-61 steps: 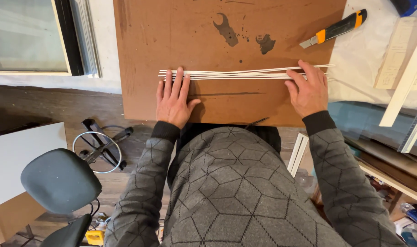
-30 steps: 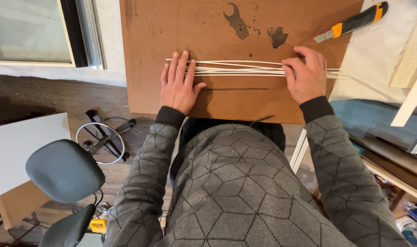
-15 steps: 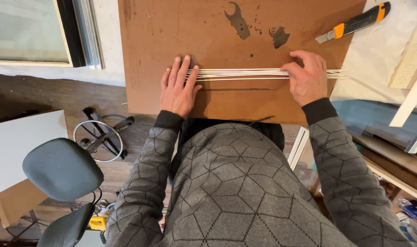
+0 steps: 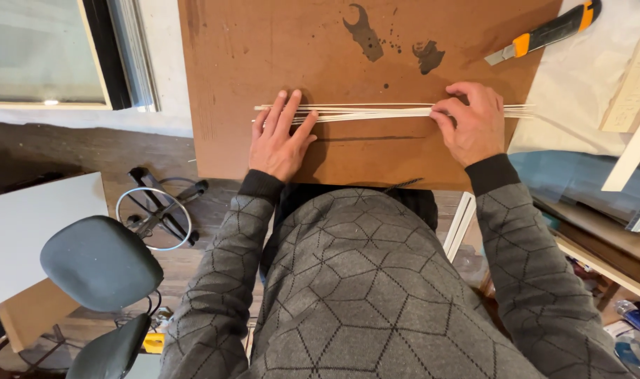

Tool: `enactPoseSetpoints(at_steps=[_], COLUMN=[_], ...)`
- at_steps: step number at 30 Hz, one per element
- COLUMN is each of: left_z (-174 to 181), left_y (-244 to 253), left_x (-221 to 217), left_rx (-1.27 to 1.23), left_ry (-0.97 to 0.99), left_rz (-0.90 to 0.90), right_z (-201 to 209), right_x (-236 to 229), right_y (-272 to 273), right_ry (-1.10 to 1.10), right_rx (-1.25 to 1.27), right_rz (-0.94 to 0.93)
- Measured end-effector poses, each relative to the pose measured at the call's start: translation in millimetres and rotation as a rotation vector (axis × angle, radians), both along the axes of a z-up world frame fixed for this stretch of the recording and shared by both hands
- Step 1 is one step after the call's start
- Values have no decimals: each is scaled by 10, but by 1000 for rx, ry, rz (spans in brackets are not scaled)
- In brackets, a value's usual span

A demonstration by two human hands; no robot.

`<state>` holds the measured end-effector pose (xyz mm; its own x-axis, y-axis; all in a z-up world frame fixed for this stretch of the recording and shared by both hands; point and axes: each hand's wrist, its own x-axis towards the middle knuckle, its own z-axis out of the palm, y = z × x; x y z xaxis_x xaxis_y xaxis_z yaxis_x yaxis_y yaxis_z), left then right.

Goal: Cutting and measuring thin strips of material to fit a frame molding piece.

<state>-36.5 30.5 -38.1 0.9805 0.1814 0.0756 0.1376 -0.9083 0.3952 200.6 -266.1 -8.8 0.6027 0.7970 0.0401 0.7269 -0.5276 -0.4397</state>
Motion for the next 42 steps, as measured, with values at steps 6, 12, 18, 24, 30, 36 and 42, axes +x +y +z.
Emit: enactPoseSetpoints(at_steps=[6, 12, 18, 24, 30, 36, 42], left_z=[-26, -83, -83, -63, -35, -29, -46], left_y=[6, -7, -20, -31, -2, 23, 26], left_x=[37, 8, -4, 27, 80, 138, 149], left_rx=[17, -25, -11, 3, -59, -27, 1], left_ry=[-4, 16, 6, 43, 49, 37, 52], left_rz=[24, 41, 28, 90, 113, 111, 99], right_z=[-30, -26, -31, 5, -51, -52, -33], right_x=[16, -16, -36, -127, -124, -130, -132], right_y=[64, 47, -1, -61, -206, -327, -408], right_ry=[24, 32, 24, 2, -63, -76, -124], right_rx=[-13, -3, 9, -9, -21, -33, -30], right_rz=[-54, -72, -81, -73, -128, -179, -197])
